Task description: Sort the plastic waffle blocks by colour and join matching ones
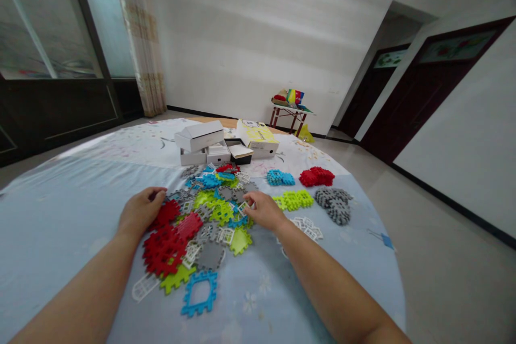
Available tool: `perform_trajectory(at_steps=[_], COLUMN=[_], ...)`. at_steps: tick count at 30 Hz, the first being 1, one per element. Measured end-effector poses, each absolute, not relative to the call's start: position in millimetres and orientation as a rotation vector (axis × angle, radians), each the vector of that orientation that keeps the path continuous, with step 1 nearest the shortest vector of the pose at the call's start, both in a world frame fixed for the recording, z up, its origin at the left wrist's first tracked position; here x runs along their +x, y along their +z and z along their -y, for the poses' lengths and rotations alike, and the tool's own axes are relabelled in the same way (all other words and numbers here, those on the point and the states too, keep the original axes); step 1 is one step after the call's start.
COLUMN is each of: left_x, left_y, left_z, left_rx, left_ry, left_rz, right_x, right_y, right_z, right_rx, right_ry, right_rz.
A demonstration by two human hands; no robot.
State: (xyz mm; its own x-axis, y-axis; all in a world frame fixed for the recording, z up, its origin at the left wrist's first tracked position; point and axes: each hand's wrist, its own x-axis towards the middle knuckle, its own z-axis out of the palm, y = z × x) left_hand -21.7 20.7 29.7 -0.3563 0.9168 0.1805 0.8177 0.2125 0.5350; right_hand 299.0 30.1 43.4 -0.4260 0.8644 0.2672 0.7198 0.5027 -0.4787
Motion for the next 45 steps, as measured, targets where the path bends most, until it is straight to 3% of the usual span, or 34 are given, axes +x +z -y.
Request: perform_trajectory(at_steps=[14,25,31,38,45], left_x=[-20,-5,38,88,114], left_y=[31,46,72,95,80], left_z=[-24,-9,2,23,30], left_rx=[1.643,1.796,2.063,2.406,2.636], left_ry=[0.809,0.890,1.010,0.690,0.287], left_rz=[-2.338,-2.327,-1.981,-1.459,-1.292], right_x=[392,437,456,464,465], right_y=[65,51,32,16,14], right_z=[-5,1,3,-6,-9], right_rx=[-1.373,-1.451,-1.482,-1.489,-1.465], right_ry=[0.809,0.676,0.683,0.692,0.686], right_rz=[2.083,1.795,1.707,1.642,1.673])
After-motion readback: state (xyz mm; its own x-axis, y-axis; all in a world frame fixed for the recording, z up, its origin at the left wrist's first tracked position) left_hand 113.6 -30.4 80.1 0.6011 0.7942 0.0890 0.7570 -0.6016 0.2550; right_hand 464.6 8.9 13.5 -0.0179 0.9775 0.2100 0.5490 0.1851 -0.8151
